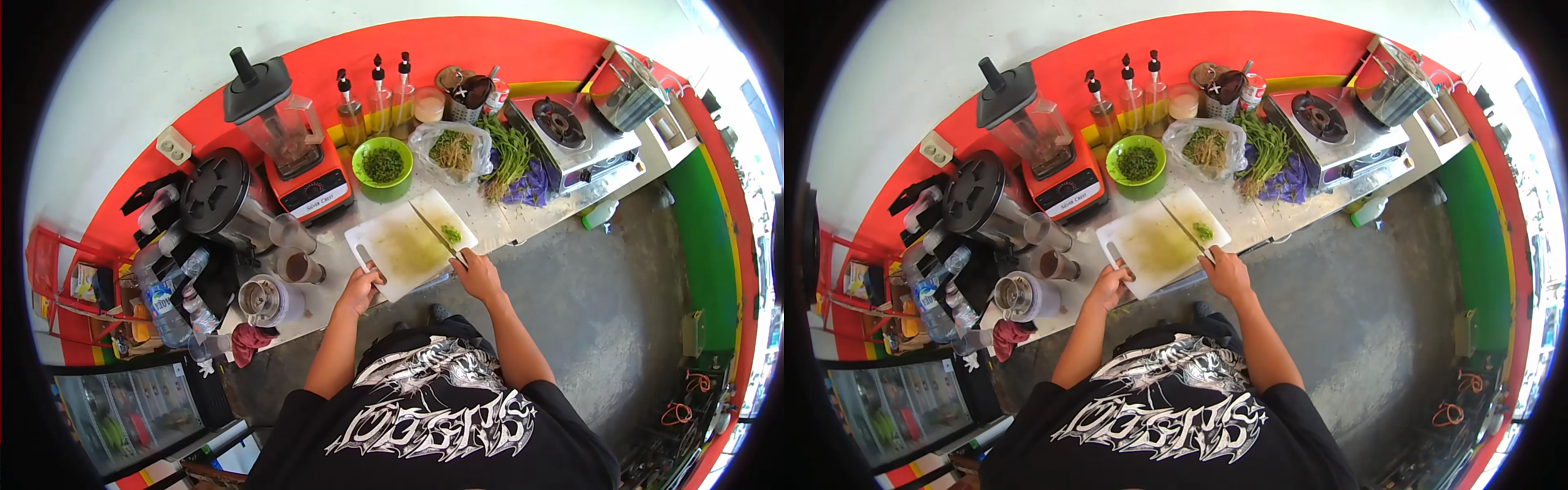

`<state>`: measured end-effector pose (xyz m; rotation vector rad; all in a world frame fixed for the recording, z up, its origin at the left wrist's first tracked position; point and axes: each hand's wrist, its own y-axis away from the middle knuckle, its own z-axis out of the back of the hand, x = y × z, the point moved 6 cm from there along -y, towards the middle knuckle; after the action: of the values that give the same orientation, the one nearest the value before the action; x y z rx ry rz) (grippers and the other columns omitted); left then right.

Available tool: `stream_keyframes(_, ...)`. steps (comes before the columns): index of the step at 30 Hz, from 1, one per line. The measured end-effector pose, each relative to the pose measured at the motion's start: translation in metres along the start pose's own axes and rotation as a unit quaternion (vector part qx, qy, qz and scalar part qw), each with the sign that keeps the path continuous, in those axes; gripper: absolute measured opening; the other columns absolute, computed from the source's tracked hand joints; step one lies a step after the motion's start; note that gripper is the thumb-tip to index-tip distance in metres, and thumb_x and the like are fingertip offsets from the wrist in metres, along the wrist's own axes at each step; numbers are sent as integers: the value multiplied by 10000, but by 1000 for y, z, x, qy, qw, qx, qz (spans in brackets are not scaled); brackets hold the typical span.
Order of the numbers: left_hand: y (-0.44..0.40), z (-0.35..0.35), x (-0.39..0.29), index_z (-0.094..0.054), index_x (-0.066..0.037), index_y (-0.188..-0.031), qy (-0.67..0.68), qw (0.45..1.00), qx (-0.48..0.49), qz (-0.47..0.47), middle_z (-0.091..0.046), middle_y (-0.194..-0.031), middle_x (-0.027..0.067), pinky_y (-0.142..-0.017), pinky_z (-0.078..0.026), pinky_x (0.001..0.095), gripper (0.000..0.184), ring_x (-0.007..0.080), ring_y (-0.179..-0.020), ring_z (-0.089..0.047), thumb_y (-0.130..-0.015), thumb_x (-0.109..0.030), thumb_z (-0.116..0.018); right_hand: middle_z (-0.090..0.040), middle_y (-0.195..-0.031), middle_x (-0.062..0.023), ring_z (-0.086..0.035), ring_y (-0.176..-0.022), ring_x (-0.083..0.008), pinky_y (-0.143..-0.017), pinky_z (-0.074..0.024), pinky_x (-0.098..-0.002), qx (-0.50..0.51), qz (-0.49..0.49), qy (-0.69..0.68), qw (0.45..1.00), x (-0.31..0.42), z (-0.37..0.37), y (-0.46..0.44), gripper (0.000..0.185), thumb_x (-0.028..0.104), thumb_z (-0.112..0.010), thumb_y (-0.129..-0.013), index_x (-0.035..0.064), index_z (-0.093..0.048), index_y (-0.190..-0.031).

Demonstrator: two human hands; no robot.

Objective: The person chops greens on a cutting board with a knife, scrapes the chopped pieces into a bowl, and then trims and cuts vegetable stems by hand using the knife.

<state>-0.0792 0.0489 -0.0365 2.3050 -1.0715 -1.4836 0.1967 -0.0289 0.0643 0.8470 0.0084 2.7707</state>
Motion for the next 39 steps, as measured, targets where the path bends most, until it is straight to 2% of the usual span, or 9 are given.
stream_keyframes(1,5,-3,1,-616,-58,-1242,16,1000,6,-4,-596,-865,-15,-749,-469,236,520,109,-789,-557,-747,55,-505,-700,-909,-252,-666,-881,-461,-759,-521,-555,-1,1,0,1000,3,4,1,328,356,-601,-976,59,-616,-1116)
stream_keyframes(2,0,3,6,-547,-52,-1373,18,998,52,-13,-673,-995,43,-815,-505,273,657,151,-881,-634,-729,67,-489,-696,-890,-253,-661,-870,-465,-754,-516,-554,-14,12,-16,1000,6,8,4,328,348,-593,-984,50,-614,-1120)
stream_keyframes(7,27,-21,-15,-523,-54,-1392,30,998,52,1,-636,-915,35,-771,-501,283,690,148,-777,-581,-716,77,-482,-692,-854,-247,-653,-836,-471,-739,-506,-539,-48,37,-65,996,33,41,14,320,324,-574,-998,39,-611,-1140)
stream_keyframes(11,36,-29,-28,-500,-40,-1393,90,994,52,-19,-645,-925,53,-760,-507,281,726,149,-776,-590,-679,90,-494,-699,-879,-238,-661,-848,-444,-739,-508,-510,10,45,-63,997,52,69,15,319,308,-616,-973,37,-638,-1141)
stream_keyframes(16,27,-22,-28,-490,-18,-1383,110,991,4,-80,-672,-994,81,-766,-511,270,745,159,-820,-627,-646,84,-509,-720,-929,-188,-674,-888,-406,-772,-527,-459,68,141,-47,986,55,92,-23,318,303,-700,-919,46,-689,-1106)
stream_keyframes(23,20,-36,-43,-460,-24,-1408,153,976,-76,-136,-657,-1151,86,-753,-499,247,792,161,-858,-629,-625,76,-518,-719,-956,-154,-669,-907,-369,-800,-528,-442,113,240,-42,963,30,94,-101,326,308,-718,-907,73,-706,-1132)
stream_keyframes(28,22,-51,-46,-454,-27,-1416,174,960,-136,-173,-654,-1164,85,-756,-493,244,795,160,-893,-619,-629,75,-518,-700,-911,-129,-663,-859,-352,-751,-530,-445,94,338,-45,935,22,93,-146,277,286,-737,-886,124,-739,-1111)
stream_keyframes(34,42,-82,-50,-449,-18,-1420,186,932,-222,-218,-651,-1156,89,-783,-477,260,800,168,-934,-609,-627,69,-514,-647,-825,-95,-642,-779,-312,-698,-524,-422,120,401,-40,907,22,84,-199,253,219,-747,-873,143,-754,-1114)
stream_keyframes(39,40,-103,-32,-447,-18,-1434,212,910,-237,-267,-653,-1170,100,-831,-471,279,813,182,-975,-615,-627,75,-504,-650,-857,-93,-635,-792,-297,-710,-521,-414,152,450,-76,877,20,65,-242,265,173,-747,-870,141,-755,-1133)
